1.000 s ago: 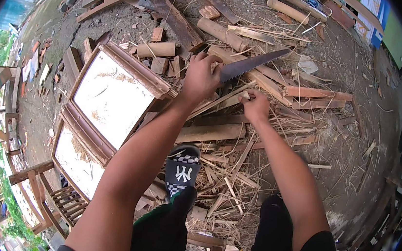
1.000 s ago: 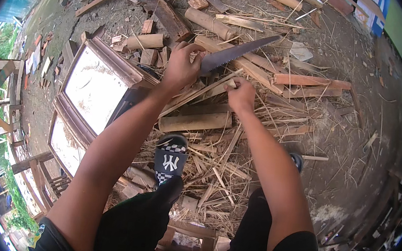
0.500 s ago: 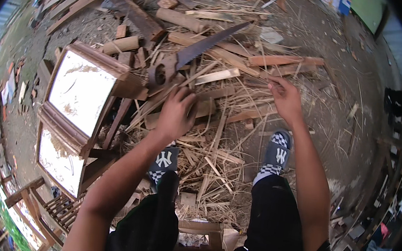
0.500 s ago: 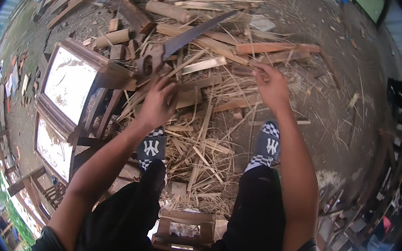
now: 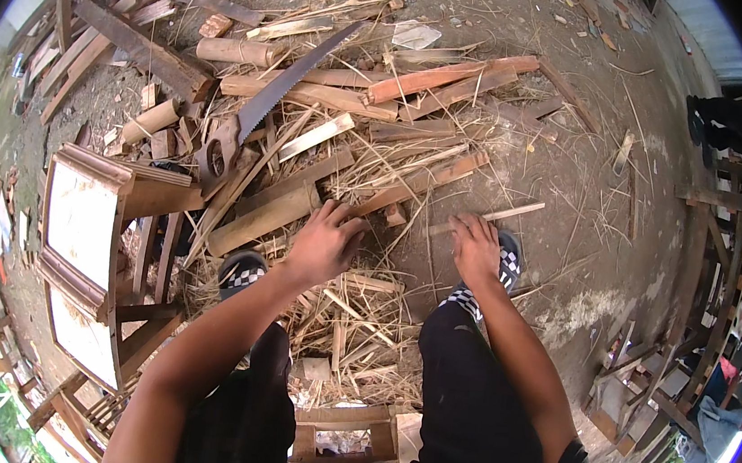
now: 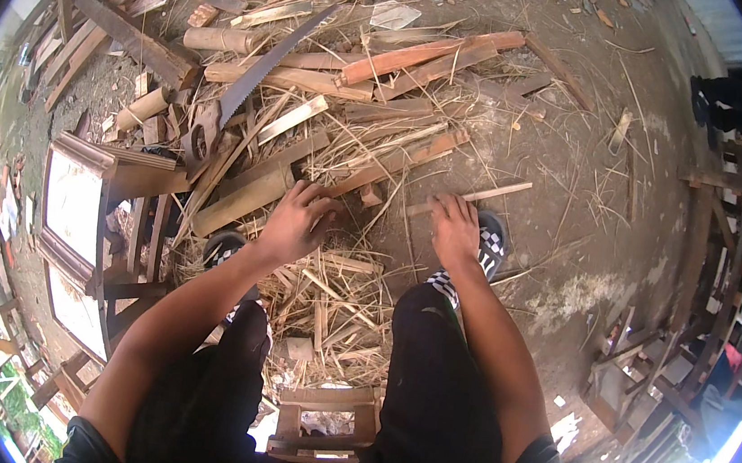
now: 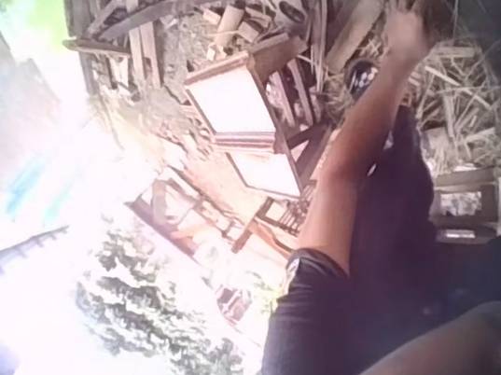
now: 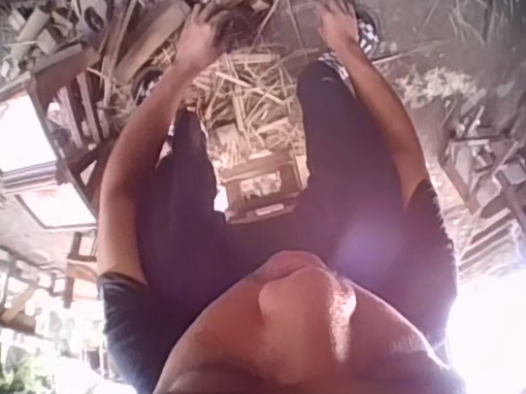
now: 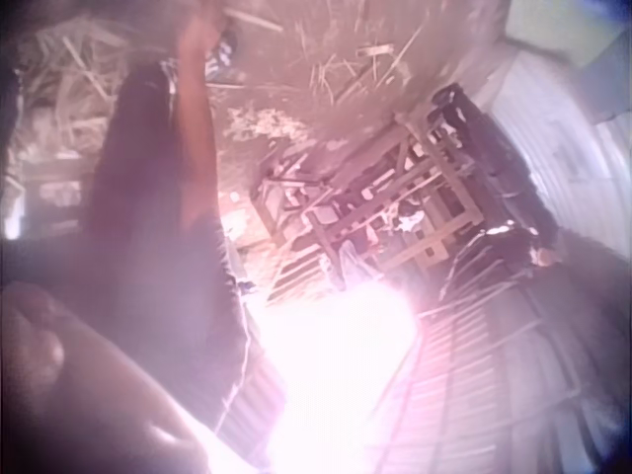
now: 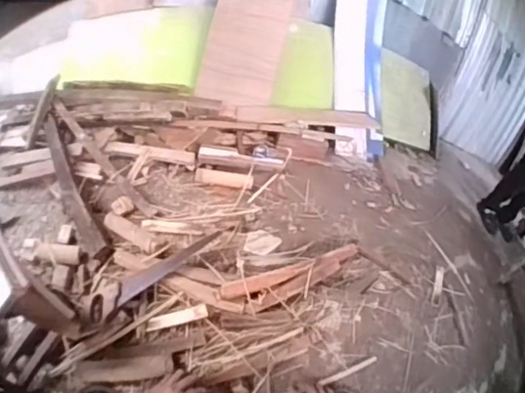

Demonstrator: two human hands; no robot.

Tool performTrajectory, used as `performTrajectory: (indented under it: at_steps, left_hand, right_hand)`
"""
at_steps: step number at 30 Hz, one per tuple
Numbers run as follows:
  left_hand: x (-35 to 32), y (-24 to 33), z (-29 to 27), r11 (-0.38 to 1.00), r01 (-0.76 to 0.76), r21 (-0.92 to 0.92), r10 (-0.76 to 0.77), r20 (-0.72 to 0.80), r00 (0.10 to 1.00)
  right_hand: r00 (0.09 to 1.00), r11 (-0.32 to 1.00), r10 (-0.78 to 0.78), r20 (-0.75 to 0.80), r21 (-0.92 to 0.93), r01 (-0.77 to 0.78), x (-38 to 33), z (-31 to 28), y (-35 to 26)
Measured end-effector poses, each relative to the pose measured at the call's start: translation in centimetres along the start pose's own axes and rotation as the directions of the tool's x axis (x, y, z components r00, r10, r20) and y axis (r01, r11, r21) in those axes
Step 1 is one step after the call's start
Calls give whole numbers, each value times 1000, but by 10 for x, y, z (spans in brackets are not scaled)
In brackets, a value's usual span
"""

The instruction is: The person sits on the ground and assembles a small wooden frame by inserting thin wooden slats into slots. They use a saw to trim a slat and a hammer to secure it in place.

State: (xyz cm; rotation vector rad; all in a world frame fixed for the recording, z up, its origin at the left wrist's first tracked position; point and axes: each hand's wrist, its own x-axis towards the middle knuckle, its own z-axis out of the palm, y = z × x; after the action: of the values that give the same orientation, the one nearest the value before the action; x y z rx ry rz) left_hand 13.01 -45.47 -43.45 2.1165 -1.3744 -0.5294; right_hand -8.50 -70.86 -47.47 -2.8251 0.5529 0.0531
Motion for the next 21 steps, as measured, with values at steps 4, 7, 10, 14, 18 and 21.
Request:
performTrajectory:
  at_steps: [4, 7, 10, 14, 18, 21]
  left_hand:
    - [9, -6, -5, 1000, -3, -7, 2, -78, 997]
    - [22, -4, -9, 994, 60, -90, -64, -44, 997]
    - [36, 9, -21, 973, 110, -201, -127, -71, 989]
    - [64, 43, -33, 955, 17, -297, -75, -185, 980]
    - [67, 45, -35, 915, -32, -402, 9, -60, 998]
    - [65, 34, -42, 832, 164, -530, -41, 236, 971]
  right_hand:
    - [989, 997, -73, 130, 20, 71, 16, -20, 13]
    - [973, 971, -193, -128, 119, 208, 33, -53, 14]
    - [925, 812, 1, -380, 541, 221, 53, -101, -23]
    - [954, 208, 224, -199, 966, 153, 48, -154, -56]
    - [972, -131, 187, -145, 977, 171, 49, -149, -67]
    - [985, -310, 162, -65, 944, 113, 51, -143, -62]
